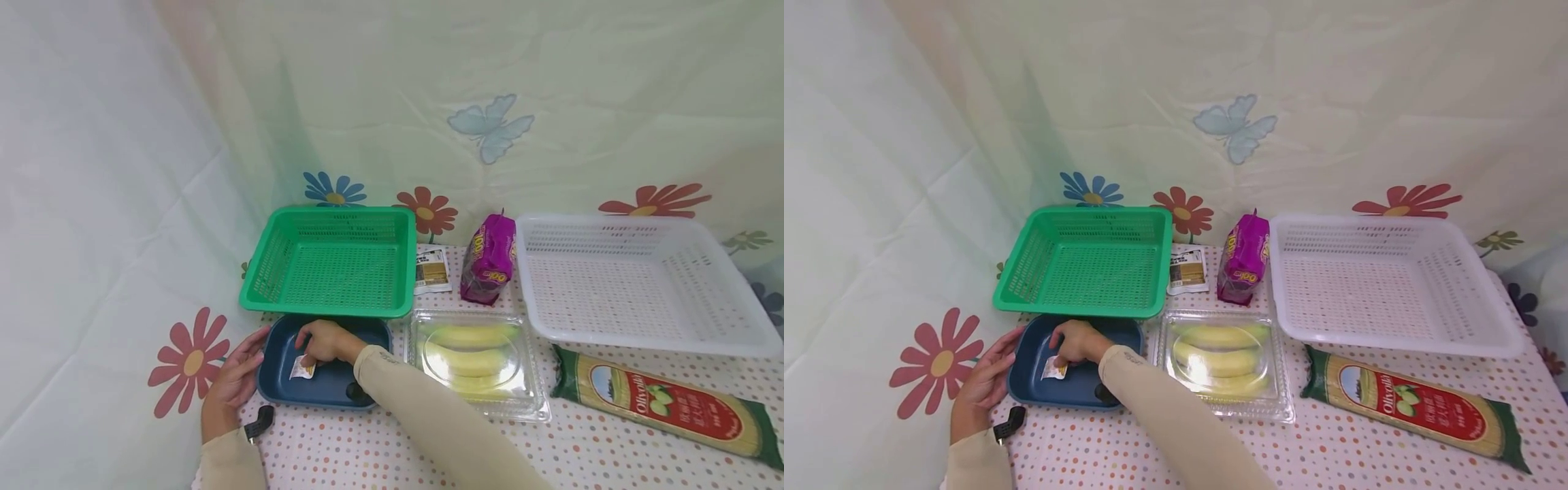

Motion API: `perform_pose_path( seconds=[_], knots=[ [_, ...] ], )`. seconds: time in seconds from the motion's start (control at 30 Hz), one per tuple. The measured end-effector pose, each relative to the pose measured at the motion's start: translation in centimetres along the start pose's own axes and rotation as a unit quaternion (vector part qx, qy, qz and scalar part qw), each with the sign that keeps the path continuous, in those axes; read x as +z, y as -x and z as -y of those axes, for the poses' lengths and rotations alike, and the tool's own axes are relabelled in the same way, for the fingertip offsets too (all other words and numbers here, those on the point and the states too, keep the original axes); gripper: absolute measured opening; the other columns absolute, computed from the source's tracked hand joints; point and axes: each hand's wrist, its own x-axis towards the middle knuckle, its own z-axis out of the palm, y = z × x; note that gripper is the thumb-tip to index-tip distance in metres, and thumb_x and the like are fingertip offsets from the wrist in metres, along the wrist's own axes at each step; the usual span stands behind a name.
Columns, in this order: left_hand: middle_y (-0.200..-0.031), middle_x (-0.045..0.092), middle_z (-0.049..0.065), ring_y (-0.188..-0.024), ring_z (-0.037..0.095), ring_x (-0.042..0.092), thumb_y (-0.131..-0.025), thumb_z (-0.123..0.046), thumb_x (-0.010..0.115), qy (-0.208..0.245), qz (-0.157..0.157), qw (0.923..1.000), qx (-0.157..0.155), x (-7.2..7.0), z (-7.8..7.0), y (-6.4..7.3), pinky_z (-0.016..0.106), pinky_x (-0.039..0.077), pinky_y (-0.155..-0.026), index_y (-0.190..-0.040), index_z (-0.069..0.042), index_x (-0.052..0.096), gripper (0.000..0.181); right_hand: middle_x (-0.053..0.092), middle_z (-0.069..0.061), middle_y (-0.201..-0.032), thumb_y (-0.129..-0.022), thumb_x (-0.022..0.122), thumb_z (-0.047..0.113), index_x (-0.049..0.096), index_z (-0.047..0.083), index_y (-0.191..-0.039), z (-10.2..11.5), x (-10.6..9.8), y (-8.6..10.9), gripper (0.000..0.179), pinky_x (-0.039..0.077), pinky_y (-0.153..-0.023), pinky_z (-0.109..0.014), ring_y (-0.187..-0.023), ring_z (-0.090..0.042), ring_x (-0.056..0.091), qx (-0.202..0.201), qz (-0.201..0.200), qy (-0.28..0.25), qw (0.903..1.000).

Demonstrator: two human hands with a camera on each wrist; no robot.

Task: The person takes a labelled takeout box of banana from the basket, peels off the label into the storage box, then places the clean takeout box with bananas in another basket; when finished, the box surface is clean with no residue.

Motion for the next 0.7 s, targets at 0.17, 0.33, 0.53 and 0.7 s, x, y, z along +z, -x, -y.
perform_pose_path(
  seconds=[0.17, 0.33, 0.53, 0.7],
  knots=[
    [-0.146, 0.058, -0.003, -0.132, 0.011, 0.059, -0.103, 0.015, 0.036, -0.008, -0.003, 1.0, 0.0, 0.0, 0.0, -0.1, 0.029, 0.05, -0.107, -0.154, -0.009, 0.044, 0.057, 0.071, 0.001, -0.074, -0.082, 0.085, 0.009, 0.071, 0.01, -0.108, -0.6, 0.4, -1.0, 0.029, 0.046, -0.055, -0.02, -0.061, -0.007, 0.06, 0.004, -0.015, 0.026, 0.9995],
    [-0.147, 0.057, -0.003, -0.133, 0.01, 0.057, -0.103, 0.014, 0.036, -0.012, -0.003, 0.9999, -0.003, 0.1, -0.2, 0.0, 0.029, 0.049, -0.107, -0.155, -0.008, 0.042, 0.057, 0.069, 0.004, -0.066, -0.078, 0.09, 0.015, 0.072, 0.013, -0.107, -0.8, 0.8, -1.7, 0.034, 0.047, -0.059, -0.018, -0.059, -0.005, 0.063, -0.006, -0.031, 0.085, 0.9959],
    [-0.148, 0.056, -0.004, -0.134, 0.01, 0.056, -0.104, 0.013, 0.036, -0.021, -0.016, 0.9996, -0.004, 0.1, -0.1, 0.0, 0.029, 0.049, -0.108, -0.156, -0.007, 0.041, 0.056, 0.063, 0.008, -0.058, -0.075, 0.093, 0.023, 0.067, 0.018, -0.09, -0.5, 1.3, -1.8, 0.03, 0.045, -0.059, -0.021, -0.055, -0.006, 0.063, 0.013, -0.043, 0.148, 0.988],
    [-0.148, 0.056, -0.004, -0.134, 0.009, 0.055, -0.104, 0.012, 0.036, -0.028, -0.024, 0.9993, -0.006, 0.1, -0.1, 0.1, 0.029, 0.048, -0.108, -0.158, -0.005, 0.036, 0.056, 0.064, 0.011, -0.058, -0.075, 0.092, 0.03, 0.061, 0.022, -0.08, -0.5, 1.6, -1.9, 0.033, 0.044, -0.059, -0.023, -0.054, -0.004, 0.063, 0.034, -0.049, 0.185, 0.9809]
  ],
)
